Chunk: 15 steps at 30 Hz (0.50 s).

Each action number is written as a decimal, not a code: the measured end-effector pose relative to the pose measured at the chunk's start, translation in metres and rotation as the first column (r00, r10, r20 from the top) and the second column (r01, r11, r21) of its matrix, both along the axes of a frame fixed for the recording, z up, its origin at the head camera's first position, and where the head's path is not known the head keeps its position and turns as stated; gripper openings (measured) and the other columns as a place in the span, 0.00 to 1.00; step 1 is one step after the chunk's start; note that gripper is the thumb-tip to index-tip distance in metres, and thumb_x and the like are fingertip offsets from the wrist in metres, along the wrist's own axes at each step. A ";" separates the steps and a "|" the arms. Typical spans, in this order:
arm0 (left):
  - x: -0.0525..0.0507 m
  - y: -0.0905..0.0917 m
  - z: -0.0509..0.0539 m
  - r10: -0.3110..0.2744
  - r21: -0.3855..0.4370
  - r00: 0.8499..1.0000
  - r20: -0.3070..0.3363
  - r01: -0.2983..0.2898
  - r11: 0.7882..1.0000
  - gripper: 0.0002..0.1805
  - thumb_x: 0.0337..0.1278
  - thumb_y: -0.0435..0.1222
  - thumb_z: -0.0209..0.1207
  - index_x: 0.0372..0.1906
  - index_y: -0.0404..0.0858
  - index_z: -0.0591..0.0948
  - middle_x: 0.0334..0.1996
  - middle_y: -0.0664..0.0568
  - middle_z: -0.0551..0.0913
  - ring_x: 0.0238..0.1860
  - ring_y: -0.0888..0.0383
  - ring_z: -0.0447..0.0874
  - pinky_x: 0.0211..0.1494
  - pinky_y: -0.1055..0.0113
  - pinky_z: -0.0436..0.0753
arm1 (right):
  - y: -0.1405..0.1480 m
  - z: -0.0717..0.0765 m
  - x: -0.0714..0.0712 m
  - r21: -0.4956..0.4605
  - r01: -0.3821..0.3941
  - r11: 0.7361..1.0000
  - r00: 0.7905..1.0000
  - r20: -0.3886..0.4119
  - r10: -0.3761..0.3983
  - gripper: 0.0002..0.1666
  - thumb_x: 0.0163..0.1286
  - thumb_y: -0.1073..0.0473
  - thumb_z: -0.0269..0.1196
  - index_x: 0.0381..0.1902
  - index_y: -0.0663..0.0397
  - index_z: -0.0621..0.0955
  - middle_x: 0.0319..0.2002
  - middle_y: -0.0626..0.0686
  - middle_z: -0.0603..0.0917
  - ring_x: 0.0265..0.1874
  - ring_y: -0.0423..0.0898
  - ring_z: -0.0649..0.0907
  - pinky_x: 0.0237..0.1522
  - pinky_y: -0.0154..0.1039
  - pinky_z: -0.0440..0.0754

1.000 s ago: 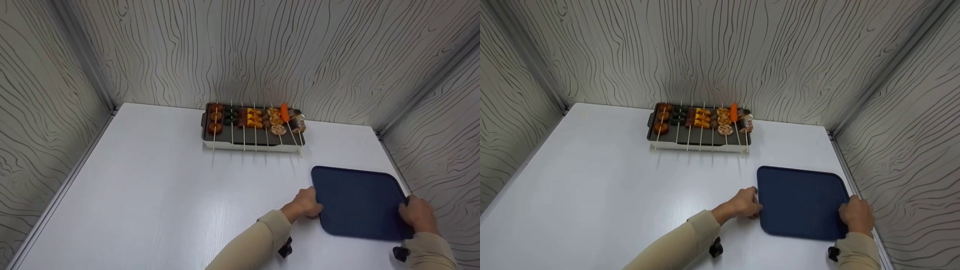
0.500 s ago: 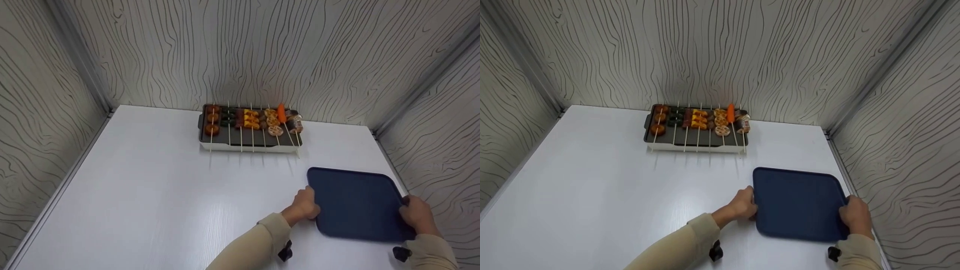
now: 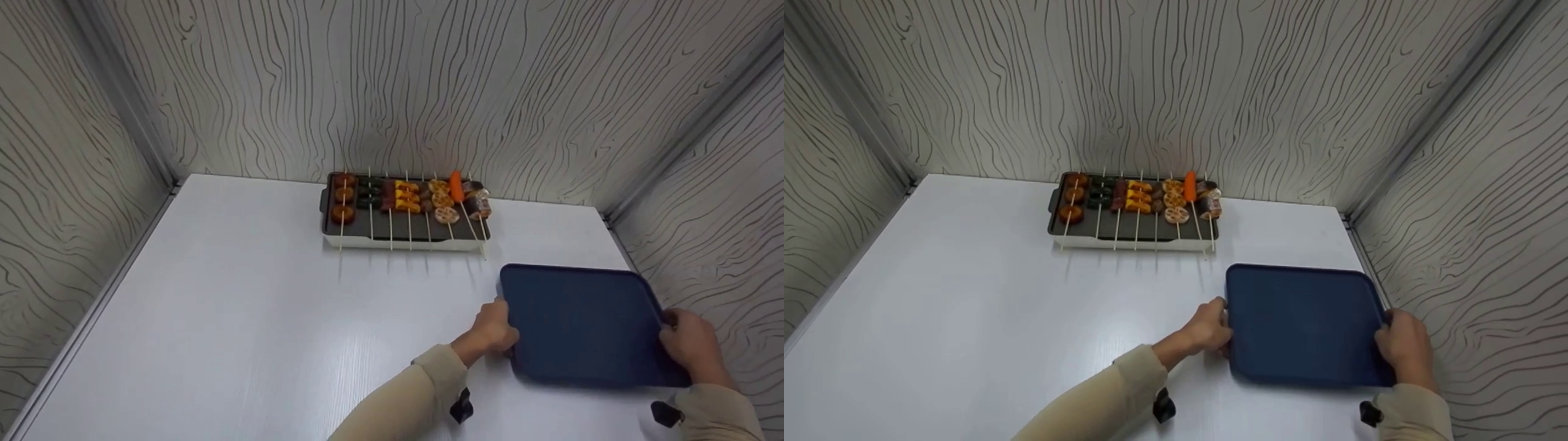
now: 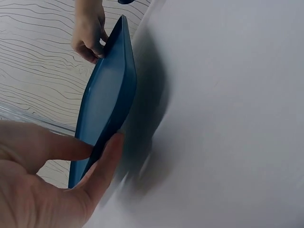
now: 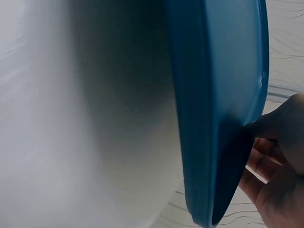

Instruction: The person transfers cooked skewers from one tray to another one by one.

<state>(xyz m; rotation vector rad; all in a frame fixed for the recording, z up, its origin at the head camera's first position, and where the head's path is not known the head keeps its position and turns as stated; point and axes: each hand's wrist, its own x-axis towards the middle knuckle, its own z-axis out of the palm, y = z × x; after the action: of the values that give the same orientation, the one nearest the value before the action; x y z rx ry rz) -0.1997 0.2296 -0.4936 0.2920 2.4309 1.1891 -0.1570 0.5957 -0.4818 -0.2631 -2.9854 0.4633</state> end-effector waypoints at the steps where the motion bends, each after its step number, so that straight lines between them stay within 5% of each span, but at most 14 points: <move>1: -0.001 -0.002 0.000 0.003 0.013 1.000 0.001 -0.003 1.000 0.14 0.55 0.26 0.63 0.47 0.35 0.78 0.38 0.47 0.81 0.34 0.57 0.74 0.39 0.66 0.79 | -0.002 0.002 0.000 0.000 -0.007 1.000 1.000 -0.010 0.007 0.20 0.66 0.72 0.54 0.50 0.89 0.73 0.42 0.82 0.78 0.43 0.78 0.77 0.45 0.70 0.73; 15: -0.013 -0.041 0.005 0.022 0.129 0.999 -0.024 -0.019 0.992 0.12 0.51 0.25 0.62 0.41 0.35 0.77 0.35 0.47 0.82 0.34 0.57 0.75 0.41 0.65 0.80 | -0.028 0.015 -0.007 -0.021 -0.077 0.997 0.997 -0.034 0.076 0.18 0.66 0.73 0.55 0.48 0.88 0.75 0.37 0.77 0.81 0.38 0.73 0.81 0.40 0.66 0.77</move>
<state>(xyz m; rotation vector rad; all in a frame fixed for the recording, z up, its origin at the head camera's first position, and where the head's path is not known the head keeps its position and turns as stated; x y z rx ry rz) -0.2125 0.1889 -0.4891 0.3227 2.3889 1.3617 -0.1636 0.5674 -0.4665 -0.1423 -2.9679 0.5033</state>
